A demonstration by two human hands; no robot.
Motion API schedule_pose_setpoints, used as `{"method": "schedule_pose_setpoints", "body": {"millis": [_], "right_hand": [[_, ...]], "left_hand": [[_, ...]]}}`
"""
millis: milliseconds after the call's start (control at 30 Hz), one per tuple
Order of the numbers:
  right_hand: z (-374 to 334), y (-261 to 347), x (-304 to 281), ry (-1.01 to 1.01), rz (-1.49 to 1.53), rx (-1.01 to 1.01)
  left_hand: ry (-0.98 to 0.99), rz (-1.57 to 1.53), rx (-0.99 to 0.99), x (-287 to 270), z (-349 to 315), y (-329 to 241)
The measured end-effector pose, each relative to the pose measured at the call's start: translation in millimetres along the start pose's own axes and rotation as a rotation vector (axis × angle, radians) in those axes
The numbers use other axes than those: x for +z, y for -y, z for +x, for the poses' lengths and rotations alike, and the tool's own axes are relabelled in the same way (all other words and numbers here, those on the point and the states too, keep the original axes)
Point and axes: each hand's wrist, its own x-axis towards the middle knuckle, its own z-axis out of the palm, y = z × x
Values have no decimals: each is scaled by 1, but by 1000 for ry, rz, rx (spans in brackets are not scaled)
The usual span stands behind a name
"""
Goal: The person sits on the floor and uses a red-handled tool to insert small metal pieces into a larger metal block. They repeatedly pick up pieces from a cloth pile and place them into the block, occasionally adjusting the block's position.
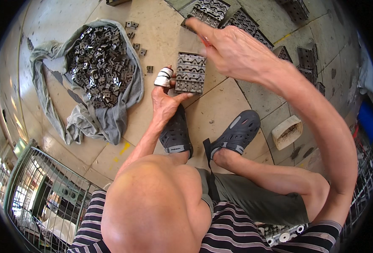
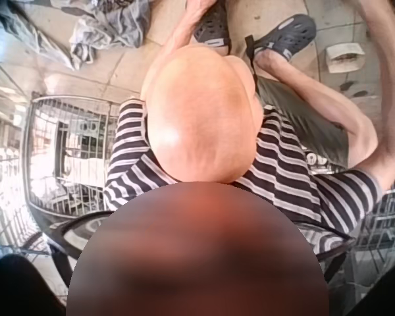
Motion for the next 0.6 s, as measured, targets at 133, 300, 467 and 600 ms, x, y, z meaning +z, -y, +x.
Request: {"method": "schedule_pose_setpoints", "body": {"millis": [133,300,467,600], "right_hand": [[-7,-13,-17,34,-335,-416],[10,-21,-14,60,-645,-581],[12,1,4,-1,-637,-378],[13,0,-8,17,-637,-470]], "left_hand": [[9,-38,-6,0,0,-3],[-16,49,-4,1,-1,-10],[-68,140,67,1,-2,-15],[-18,168,130,-3,-1,-15]]}}
